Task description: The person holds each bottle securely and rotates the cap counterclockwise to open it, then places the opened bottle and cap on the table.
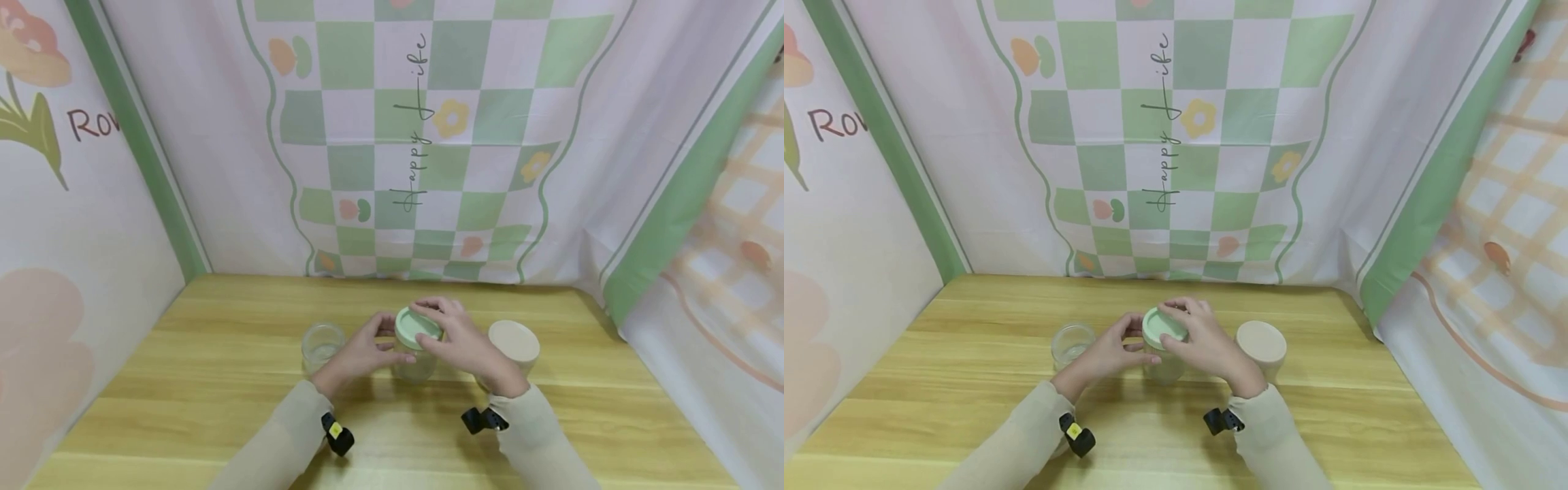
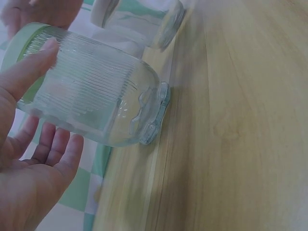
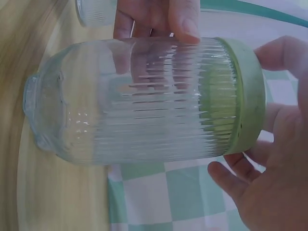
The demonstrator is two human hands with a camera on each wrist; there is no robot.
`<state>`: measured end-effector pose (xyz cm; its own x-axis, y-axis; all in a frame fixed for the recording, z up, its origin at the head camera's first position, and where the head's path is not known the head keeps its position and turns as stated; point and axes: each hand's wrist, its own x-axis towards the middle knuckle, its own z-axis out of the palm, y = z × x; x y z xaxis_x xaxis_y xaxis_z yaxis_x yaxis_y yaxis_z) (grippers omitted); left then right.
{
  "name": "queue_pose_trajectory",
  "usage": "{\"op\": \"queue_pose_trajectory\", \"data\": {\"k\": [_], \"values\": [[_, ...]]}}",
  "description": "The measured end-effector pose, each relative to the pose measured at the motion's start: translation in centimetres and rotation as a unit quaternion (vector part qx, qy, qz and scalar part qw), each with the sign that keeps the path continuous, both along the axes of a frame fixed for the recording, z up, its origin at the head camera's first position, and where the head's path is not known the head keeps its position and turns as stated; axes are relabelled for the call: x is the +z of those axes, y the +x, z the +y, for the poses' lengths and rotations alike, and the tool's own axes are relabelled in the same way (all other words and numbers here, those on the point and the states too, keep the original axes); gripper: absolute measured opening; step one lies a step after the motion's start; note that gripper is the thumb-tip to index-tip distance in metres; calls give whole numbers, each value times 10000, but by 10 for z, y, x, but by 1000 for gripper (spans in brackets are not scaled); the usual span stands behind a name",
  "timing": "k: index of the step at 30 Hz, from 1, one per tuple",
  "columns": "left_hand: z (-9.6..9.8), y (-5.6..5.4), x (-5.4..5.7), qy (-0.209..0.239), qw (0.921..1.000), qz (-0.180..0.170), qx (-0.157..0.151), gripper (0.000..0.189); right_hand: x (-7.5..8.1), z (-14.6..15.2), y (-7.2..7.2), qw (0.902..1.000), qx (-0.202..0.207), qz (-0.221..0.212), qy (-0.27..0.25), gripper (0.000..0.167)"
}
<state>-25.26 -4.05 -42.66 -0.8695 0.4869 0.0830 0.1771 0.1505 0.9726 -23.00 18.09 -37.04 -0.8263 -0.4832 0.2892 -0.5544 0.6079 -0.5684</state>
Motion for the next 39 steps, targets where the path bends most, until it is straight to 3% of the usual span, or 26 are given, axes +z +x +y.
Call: {"op": "queue_pose_trajectory", "data": {"k": [10, 17, 25, 29, 33, 39], "values": [[-1, -1, -2, -91, 10000, 16, 19, 73, -6, -1, -7, 9949, 633, -412, -669, 47], [-1, -1, -2, -120, 9999, 83, 32, 73, -10, 0, -11, 9927, 725, -520, -810, 48], [-1, -1, -2, -71, 10000, 33, 32, 72, -8, -2, -7, 9926, 556, -503, -950, 49], [-1, -1, -3, -40, 10000, 11, 16, 71, -6, -6, -5, 9961, 318, -160, -805, 46], [-2, -1, -3, -6, 10000, -11, 0, 69, -4, -10, -2, 9980, -212, 209, -559, 50], [-2, -1, -3, 13, 10000, -62, 2, 68, -5, -15, 4, 9917, -1046, 751, -54, 64]]}}
